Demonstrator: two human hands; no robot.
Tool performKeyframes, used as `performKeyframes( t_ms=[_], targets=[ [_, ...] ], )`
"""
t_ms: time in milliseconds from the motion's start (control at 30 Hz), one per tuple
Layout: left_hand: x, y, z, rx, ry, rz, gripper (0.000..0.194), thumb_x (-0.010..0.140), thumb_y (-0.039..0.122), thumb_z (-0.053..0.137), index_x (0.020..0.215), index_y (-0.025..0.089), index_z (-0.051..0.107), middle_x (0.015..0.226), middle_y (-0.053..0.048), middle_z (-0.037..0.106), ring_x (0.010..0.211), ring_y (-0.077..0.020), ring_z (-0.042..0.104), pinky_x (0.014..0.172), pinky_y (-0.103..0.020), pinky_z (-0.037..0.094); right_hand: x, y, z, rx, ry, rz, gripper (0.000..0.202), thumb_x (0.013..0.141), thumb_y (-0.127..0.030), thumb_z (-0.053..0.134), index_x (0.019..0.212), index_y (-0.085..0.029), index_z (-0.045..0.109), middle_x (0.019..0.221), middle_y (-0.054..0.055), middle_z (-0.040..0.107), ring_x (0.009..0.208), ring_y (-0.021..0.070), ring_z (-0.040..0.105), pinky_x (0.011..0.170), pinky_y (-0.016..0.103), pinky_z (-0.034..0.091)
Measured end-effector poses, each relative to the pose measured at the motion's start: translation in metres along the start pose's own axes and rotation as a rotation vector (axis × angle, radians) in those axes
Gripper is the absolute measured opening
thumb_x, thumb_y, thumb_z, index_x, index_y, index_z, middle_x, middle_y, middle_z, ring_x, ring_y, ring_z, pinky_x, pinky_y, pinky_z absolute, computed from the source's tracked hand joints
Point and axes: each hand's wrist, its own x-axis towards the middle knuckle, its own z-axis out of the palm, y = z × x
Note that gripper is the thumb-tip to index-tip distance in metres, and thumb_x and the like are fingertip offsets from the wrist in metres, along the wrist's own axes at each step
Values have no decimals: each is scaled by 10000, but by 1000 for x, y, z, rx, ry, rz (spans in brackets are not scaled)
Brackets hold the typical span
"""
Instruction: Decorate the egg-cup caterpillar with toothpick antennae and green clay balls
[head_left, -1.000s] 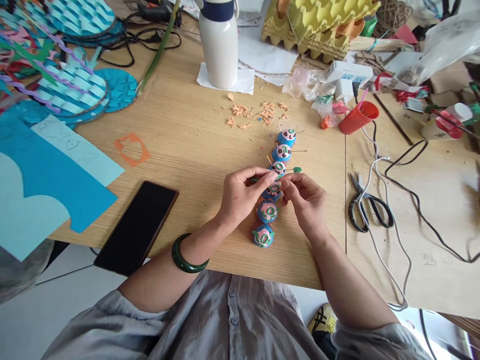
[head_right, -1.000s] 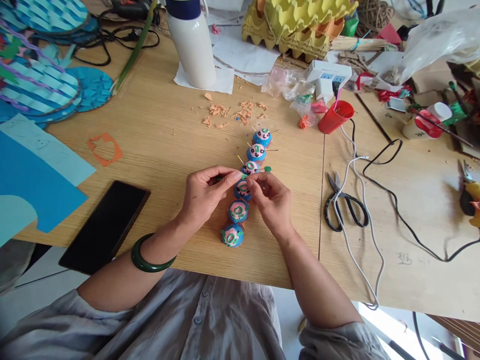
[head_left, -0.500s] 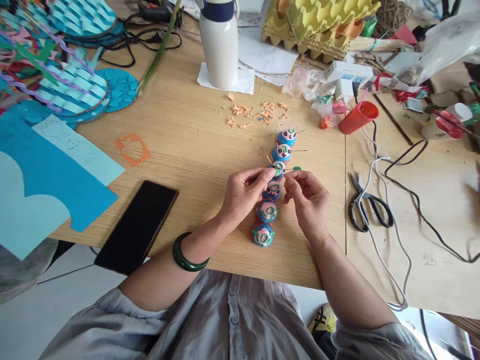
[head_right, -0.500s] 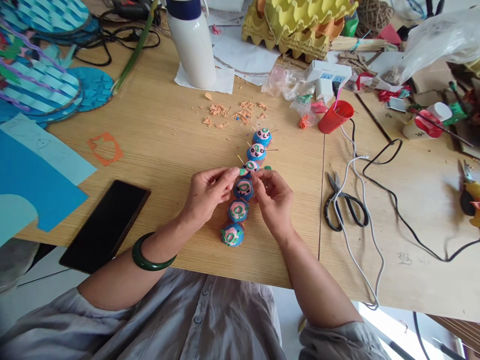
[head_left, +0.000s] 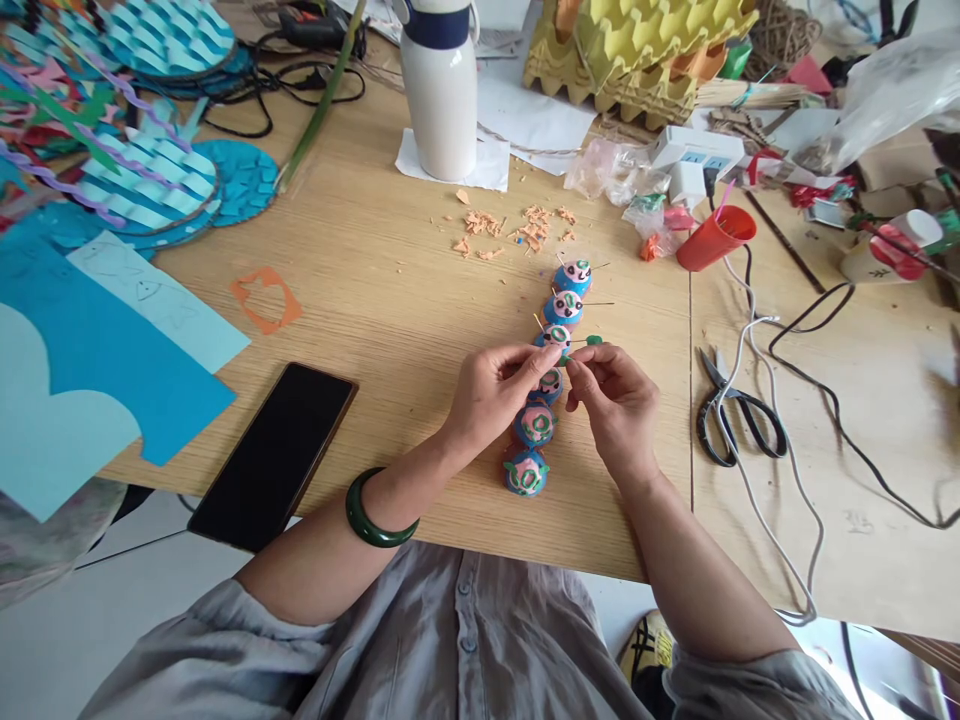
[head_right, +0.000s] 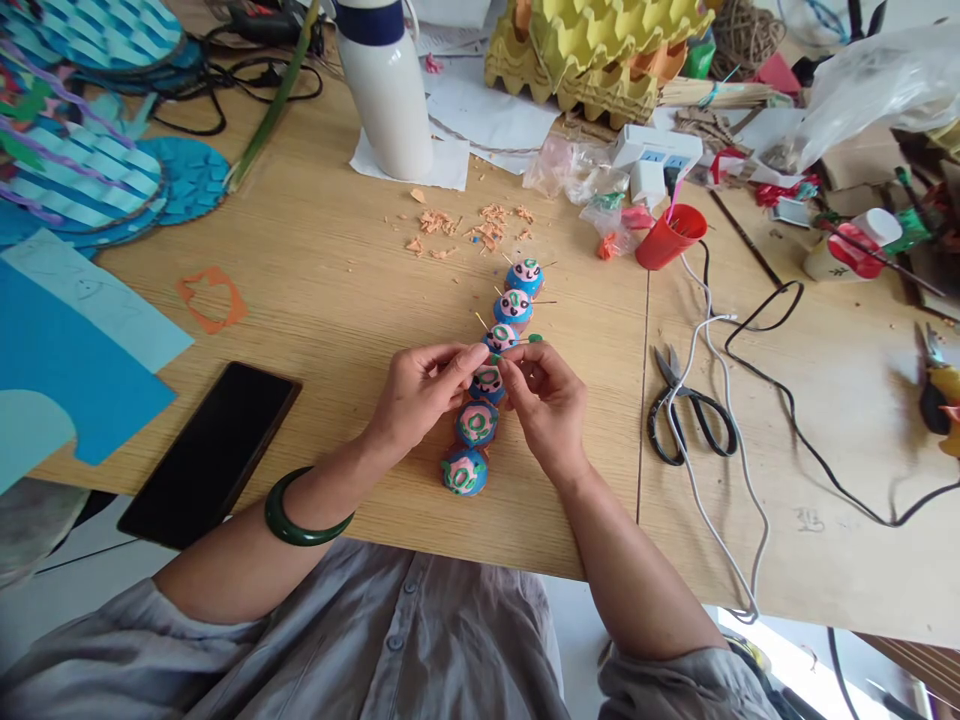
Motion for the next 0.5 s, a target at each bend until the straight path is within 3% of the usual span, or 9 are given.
performKeyframes(
  t_ms=[167,367,500],
  targets=[
    [2,0,0,16,-18,6,389,797,555,748,842,171,783,764,-35,736,628,-107,599,517,-196,451,0,0,0,-2,-12,31,307,801,-484,792,857,-211,663,715,-40,620,510,65,527,452,207,480],
    [2,1,-1,92,-12,80,233,843,393,727,838,168,786,799,-31,767,704,-121,654,646,-209,506,0,-1,0,19,-10,29,264,833,-463,769,902,-214,715,760,-26,653,526,62,535,469,208,503],
    [1,1,0,106,-28,65,338,877,486,677,830,168,781,746,-30,734,699,-128,647,615,-211,495,1,-1,-1,-27,17,7,301,806,-487,789,782,-204,688,675,-34,613,499,66,516,436,209,463]
  ],
)
